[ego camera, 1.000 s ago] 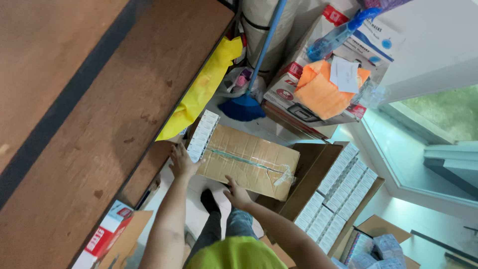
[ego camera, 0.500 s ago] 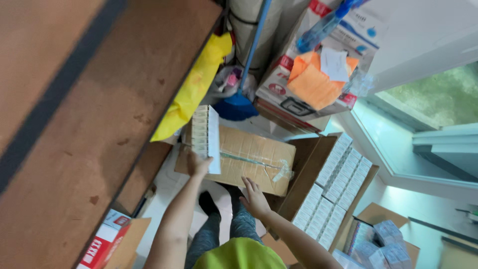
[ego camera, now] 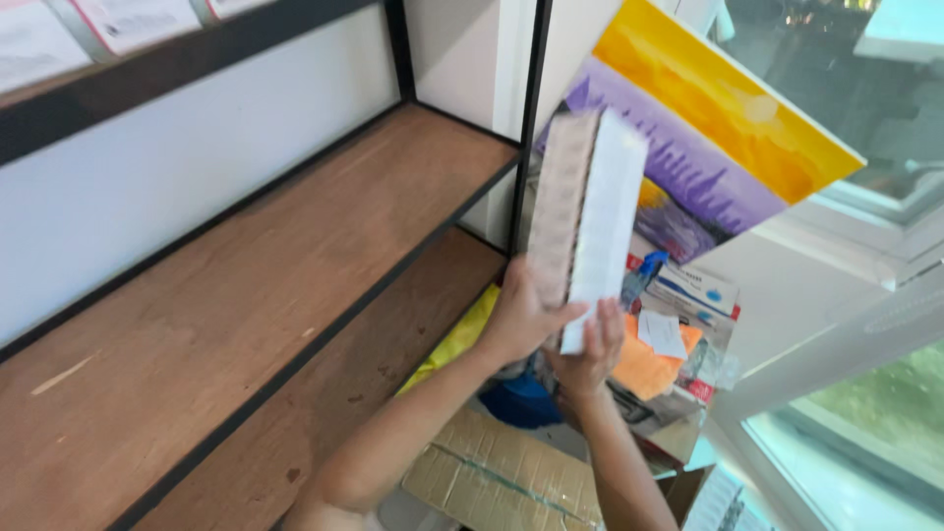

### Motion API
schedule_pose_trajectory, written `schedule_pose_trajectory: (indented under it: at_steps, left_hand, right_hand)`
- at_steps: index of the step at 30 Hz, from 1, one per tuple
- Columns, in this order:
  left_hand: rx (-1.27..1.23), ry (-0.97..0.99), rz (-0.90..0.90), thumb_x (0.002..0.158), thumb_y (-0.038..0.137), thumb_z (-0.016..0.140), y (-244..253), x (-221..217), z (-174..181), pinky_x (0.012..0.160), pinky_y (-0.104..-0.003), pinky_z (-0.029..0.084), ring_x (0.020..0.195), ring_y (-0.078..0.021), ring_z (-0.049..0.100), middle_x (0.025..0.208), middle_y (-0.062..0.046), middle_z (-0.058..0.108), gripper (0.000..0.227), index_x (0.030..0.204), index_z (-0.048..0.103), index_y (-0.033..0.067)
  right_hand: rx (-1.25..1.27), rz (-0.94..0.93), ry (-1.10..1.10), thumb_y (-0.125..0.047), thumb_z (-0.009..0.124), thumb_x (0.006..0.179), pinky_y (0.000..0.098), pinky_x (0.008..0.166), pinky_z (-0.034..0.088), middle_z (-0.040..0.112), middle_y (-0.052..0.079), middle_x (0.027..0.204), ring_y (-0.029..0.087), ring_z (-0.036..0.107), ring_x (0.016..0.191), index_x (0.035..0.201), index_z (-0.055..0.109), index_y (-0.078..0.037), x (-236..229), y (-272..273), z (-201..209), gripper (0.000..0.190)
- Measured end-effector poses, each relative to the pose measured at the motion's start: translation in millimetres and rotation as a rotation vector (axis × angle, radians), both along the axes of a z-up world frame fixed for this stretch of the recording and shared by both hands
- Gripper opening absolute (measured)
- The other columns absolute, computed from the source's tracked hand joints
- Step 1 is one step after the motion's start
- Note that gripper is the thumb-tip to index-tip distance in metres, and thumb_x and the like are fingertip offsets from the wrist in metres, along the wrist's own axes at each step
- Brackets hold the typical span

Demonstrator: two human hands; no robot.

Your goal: The person repeatedly picks stacks of white medicine boxes from a cardboard carton on the floor and places them onto a wooden shelf. They arrange the boxes in neat rows, filling the available shelf space.

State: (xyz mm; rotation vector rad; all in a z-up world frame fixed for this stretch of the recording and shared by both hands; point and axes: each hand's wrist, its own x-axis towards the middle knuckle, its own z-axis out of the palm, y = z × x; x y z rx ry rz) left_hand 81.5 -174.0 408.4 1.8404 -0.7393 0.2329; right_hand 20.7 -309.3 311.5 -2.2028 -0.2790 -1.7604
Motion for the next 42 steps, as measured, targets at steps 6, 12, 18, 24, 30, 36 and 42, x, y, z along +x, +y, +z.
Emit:
schedule_pose_trajectory:
  at_steps: [6,12,18,24,30,36,42]
  left_hand:
    - [0.152,-0.486,0.011,0.103,0.064,0.049,24.9,35.8,196.6,0.120,-0.044,0.042,0.142,-0.0359,0.050,0.149,-0.022,0.049,0.083,0.150,0.042,-0.0035]
    - [0.180,-0.549,0.252,0.104,0.044,0.065,55.8,62.6,270.2,0.119,-0.044,0.041,0.140,-0.0387,0.049,0.148,-0.021,0.048,0.064,0.145,0.047,-0.0005]
    - [0.293,-0.480,0.346,0.101,0.042,0.065,71.2,64.4,266.5,0.117,-0.047,0.039,0.141,-0.0391,0.045,0.148,-0.020,0.047,0.061,0.142,0.049,0.0006]
    - [0.341,-0.388,0.407,0.100,0.048,0.061,82.3,67.1,262.9,0.117,-0.048,0.036,0.144,-0.0381,0.040,0.150,-0.018,0.044,0.065,0.143,0.048,0.0015]
    - [0.358,-0.272,0.417,0.099,0.052,0.058,94.9,63.2,253.6,0.116,-0.047,0.038,0.146,-0.0357,0.037,0.152,-0.016,0.041,0.069,0.145,0.047,0.0022]
    - [0.361,-0.241,0.430,0.099,0.052,0.058,104.2,69.0,242.8,0.116,-0.048,0.036,0.147,-0.0369,0.034,0.154,-0.017,0.038,0.068,0.145,0.047,0.0025]
    - [0.359,-0.230,0.429,0.098,0.051,0.059,101.9,71.4,230.8,0.117,-0.049,0.036,0.146,-0.0372,0.036,0.153,-0.018,0.039,0.067,0.144,0.049,0.0029]
  right_hand:
    - [0.628,0.678,-0.285,-0.021,0.091,0.091,0.0441,0.126,0.033,0.033,0.011,0.162,0.028,0.038,0.153,0.164,0.017,-0.011,112.7,-61.8,158.7,0.104]
    - [0.789,1.523,-0.278,-0.021,0.080,0.099,0.0447,0.123,0.034,0.047,0.012,0.154,0.028,0.047,0.145,0.162,0.029,-0.007,255.6,-100.4,314.5,0.082]
    - [0.851,1.837,-0.064,-0.026,0.079,0.101,0.0482,0.114,0.046,0.051,0.013,0.150,0.030,0.053,0.138,0.155,0.032,-0.010,343.6,-75.2,371.0,0.074]
    - [0.968,1.826,0.010,-0.030,0.078,0.093,0.0509,0.114,0.052,0.050,0.011,0.148,0.028,0.054,0.137,0.154,0.024,-0.019,379.0,-34.9,382.3,0.082]
    - [0.716,1.469,-0.087,-0.018,0.085,0.102,0.0388,0.123,0.040,0.049,0.021,0.152,0.025,0.052,0.139,0.167,0.017,-0.006,352.4,-10.0,387.9,0.095]
    - [0.445,1.064,-0.248,-0.025,0.086,0.103,0.0427,0.128,0.029,0.036,0.023,0.160,0.033,0.039,0.149,0.161,0.001,-0.005,373.7,-0.4,415.0,0.104]
    - [0.324,0.587,0.196,-0.044,0.063,0.109,0.0484,0.125,0.027,0.041,0.026,0.158,0.044,0.035,0.146,0.153,0.043,-0.001,433.2,-3.0,431.6,0.065]
